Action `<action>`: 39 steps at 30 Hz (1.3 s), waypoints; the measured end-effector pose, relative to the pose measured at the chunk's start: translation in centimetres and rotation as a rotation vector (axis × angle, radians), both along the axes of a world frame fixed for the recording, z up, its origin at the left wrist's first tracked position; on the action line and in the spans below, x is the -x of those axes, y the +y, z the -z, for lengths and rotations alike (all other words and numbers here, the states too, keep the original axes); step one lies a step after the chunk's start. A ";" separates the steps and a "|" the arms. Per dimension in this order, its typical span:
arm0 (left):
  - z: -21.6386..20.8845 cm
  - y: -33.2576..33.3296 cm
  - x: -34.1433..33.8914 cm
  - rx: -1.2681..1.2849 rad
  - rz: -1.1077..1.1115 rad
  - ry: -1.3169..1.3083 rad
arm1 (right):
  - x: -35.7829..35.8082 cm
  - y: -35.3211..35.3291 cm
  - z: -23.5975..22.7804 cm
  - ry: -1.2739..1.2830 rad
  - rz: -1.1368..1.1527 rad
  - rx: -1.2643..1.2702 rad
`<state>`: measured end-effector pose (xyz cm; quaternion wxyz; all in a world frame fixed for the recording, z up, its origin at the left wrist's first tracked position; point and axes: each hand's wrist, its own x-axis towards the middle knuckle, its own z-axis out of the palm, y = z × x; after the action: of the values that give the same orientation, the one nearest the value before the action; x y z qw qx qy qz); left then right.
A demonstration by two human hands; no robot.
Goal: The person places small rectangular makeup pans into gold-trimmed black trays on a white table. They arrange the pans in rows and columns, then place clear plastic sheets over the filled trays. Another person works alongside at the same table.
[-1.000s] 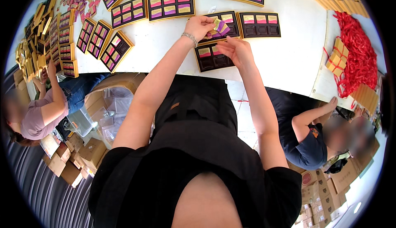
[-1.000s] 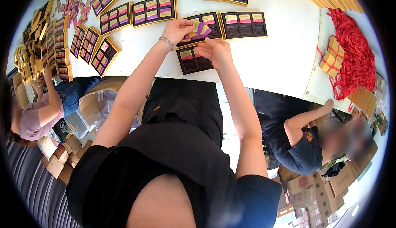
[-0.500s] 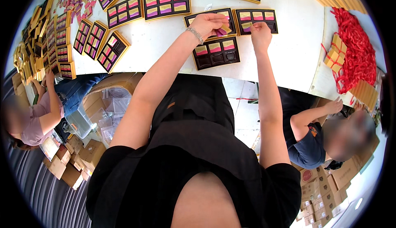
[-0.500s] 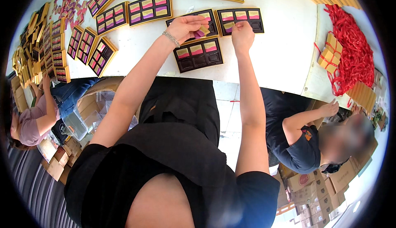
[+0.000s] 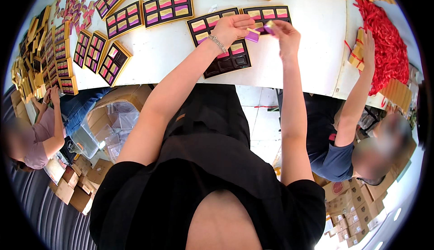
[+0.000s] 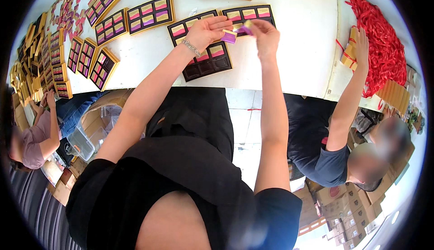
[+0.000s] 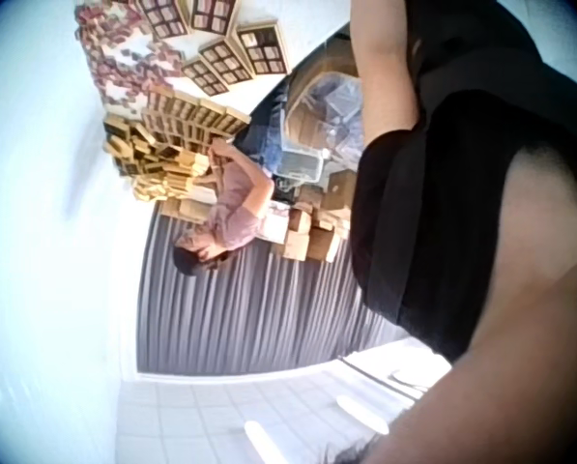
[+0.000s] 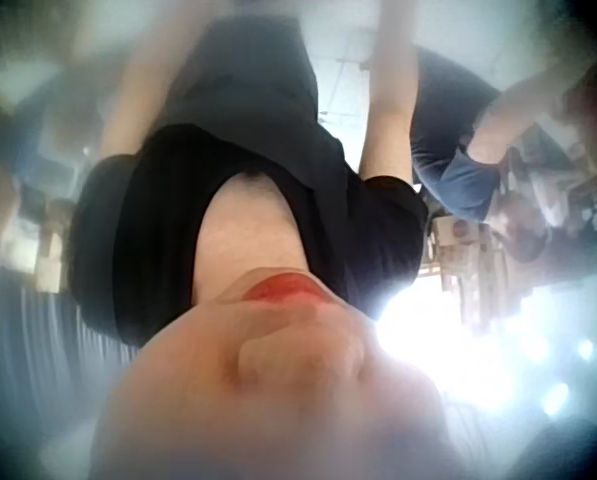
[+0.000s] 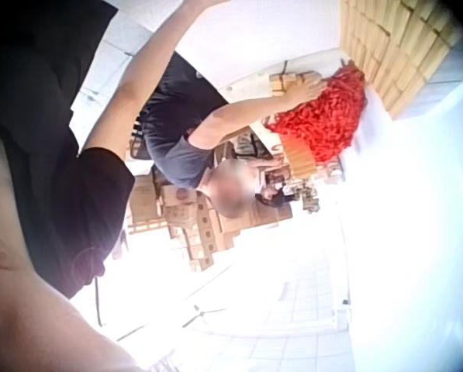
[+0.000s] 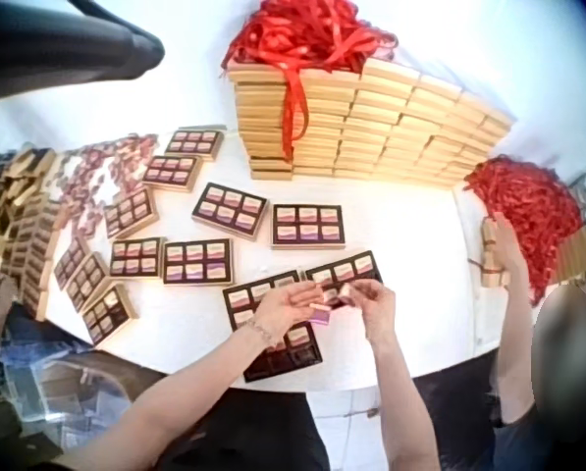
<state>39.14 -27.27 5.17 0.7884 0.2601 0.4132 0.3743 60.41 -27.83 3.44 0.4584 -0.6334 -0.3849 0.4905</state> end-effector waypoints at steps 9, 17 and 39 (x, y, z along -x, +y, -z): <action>-1.6 0.1 -2.1 -1.010 0.007 0.675 | -2.9 2.6 0.8 -0.466 -0.213 -0.078; -1.1 -1.2 -3.9 -1.862 0.255 0.610 | -4.5 -0.4 -2.2 0.341 -0.144 0.225; 1.9 -3.9 -4.6 -1.209 0.732 1.535 | -5.6 2.1 3.4 -0.241 0.479 0.005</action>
<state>43.74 -31.20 3.22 0.1173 0.8887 0.4431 -0.0090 66.06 -25.68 0.08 0.5108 -0.7613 -0.2747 0.2898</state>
